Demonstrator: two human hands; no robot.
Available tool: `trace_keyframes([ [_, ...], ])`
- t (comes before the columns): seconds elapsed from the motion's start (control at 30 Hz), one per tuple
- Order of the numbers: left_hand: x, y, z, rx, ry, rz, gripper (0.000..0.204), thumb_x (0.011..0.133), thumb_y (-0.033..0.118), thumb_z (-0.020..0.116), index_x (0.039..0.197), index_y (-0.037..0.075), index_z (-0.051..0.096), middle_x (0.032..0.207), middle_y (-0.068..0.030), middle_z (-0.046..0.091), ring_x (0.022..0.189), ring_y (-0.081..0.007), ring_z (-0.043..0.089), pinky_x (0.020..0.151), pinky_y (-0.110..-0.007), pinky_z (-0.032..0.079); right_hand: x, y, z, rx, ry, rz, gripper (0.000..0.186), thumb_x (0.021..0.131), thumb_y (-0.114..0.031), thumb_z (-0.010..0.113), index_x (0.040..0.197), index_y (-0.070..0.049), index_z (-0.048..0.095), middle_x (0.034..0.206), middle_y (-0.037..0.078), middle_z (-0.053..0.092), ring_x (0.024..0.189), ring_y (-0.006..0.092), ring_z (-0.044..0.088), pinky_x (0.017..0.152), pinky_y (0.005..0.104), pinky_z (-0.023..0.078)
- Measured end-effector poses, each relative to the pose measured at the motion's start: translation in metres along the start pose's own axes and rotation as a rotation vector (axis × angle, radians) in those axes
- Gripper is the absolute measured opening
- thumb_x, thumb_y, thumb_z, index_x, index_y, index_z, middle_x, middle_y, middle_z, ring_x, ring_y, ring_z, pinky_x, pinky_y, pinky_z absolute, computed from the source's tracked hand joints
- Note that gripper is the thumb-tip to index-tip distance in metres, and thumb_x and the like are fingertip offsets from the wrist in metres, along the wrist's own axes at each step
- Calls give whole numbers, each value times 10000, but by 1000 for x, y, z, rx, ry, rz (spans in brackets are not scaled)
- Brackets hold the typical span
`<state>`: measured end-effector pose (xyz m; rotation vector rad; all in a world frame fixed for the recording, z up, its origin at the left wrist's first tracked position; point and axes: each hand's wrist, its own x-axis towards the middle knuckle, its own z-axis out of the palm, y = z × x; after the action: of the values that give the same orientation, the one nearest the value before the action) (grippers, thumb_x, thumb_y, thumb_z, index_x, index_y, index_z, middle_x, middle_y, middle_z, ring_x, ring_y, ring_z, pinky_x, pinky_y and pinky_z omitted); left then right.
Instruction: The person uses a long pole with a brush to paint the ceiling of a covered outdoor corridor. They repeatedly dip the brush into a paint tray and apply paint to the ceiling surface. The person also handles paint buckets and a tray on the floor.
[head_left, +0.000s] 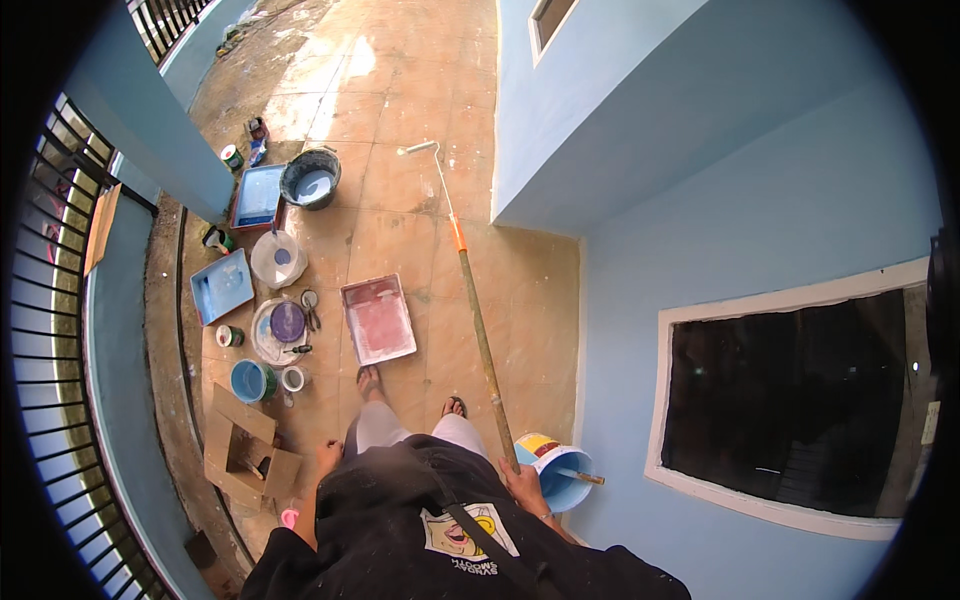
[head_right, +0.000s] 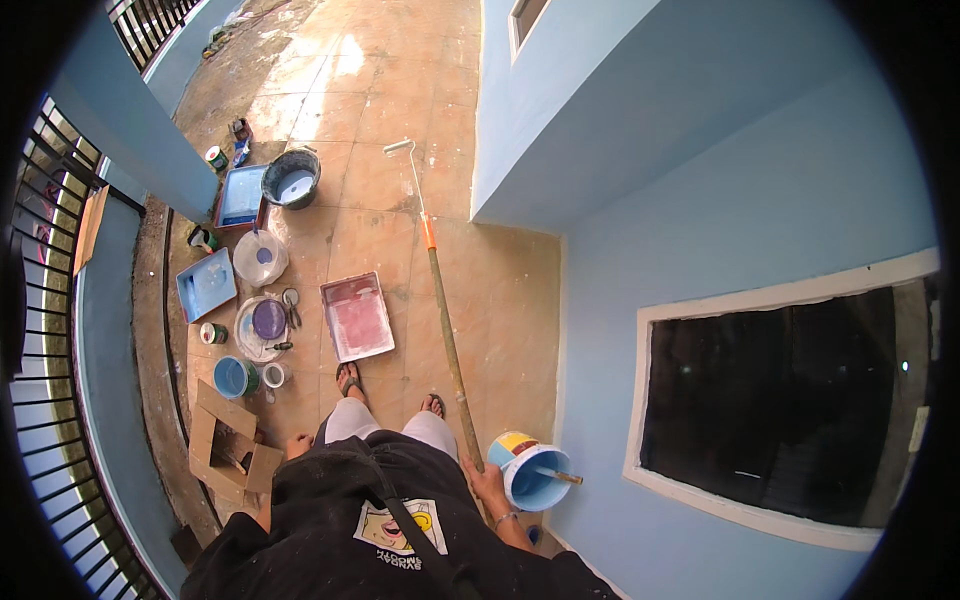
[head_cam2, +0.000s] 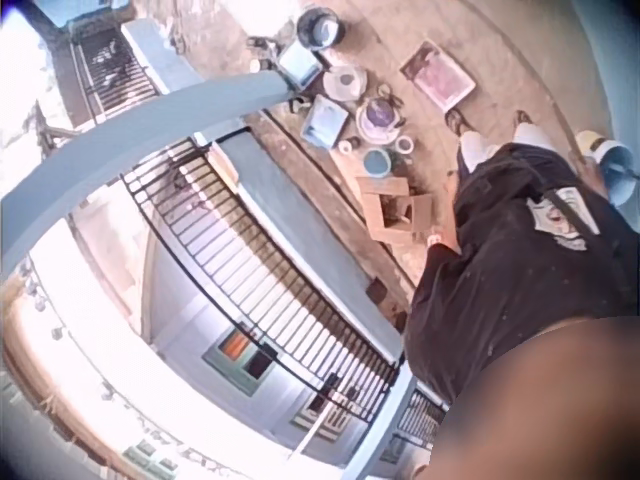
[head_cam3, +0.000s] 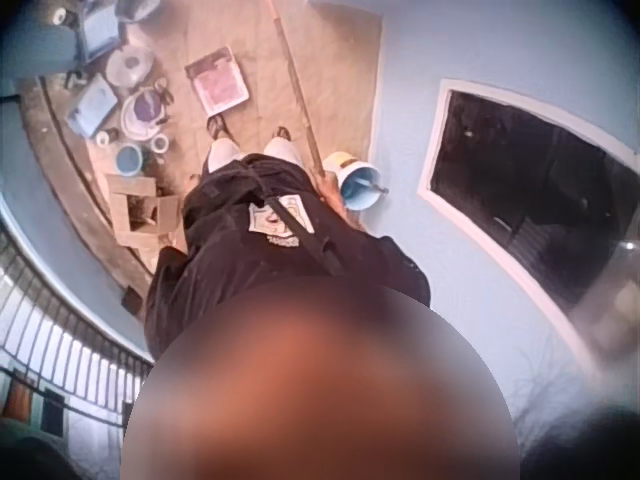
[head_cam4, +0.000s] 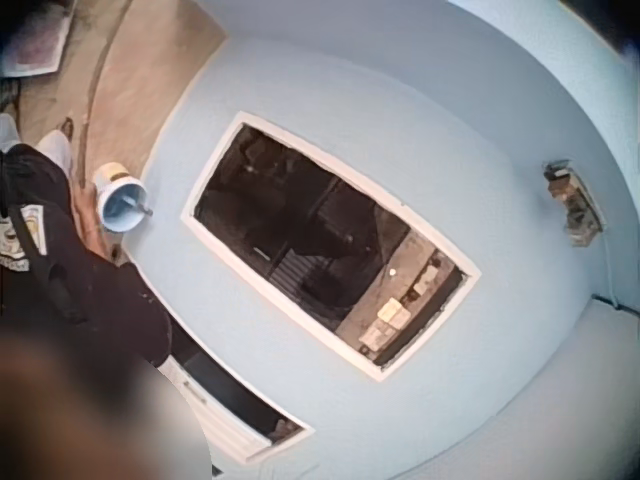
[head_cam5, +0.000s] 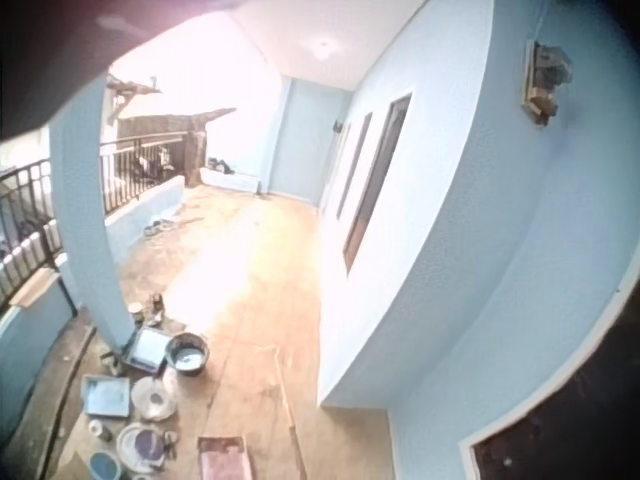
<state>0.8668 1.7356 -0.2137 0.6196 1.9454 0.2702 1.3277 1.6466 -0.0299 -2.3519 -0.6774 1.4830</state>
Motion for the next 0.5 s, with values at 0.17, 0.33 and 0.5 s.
trace_keyframes([
  [0.17,15,41,-60,-289,-80,-147,255,1002,153,559,1181,-29,563,904,-138,678,672,-210,675,568,-339,558,7,-17,55,-29,85,-58,723,888,-651,657,700,47,689,569,118,623,575,211,636,563,386,474],
  [0.33,26,53,-82,-329,-76,-217,281,1020,178,534,1222,-17,549,951,-167,691,727,-256,702,584,-377,584,15,-38,68,-39,67,2,709,900,-637,652,723,48,698,592,124,633,598,202,637,579,387,477],
  [0.5,36,41,-73,-359,-107,-304,260,1002,166,557,1191,-13,550,927,-155,680,680,-241,684,546,-361,565,19,-72,69,4,121,13,675,928,-611,628,695,21,676,591,109,625,591,200,625,577,392,466],
])
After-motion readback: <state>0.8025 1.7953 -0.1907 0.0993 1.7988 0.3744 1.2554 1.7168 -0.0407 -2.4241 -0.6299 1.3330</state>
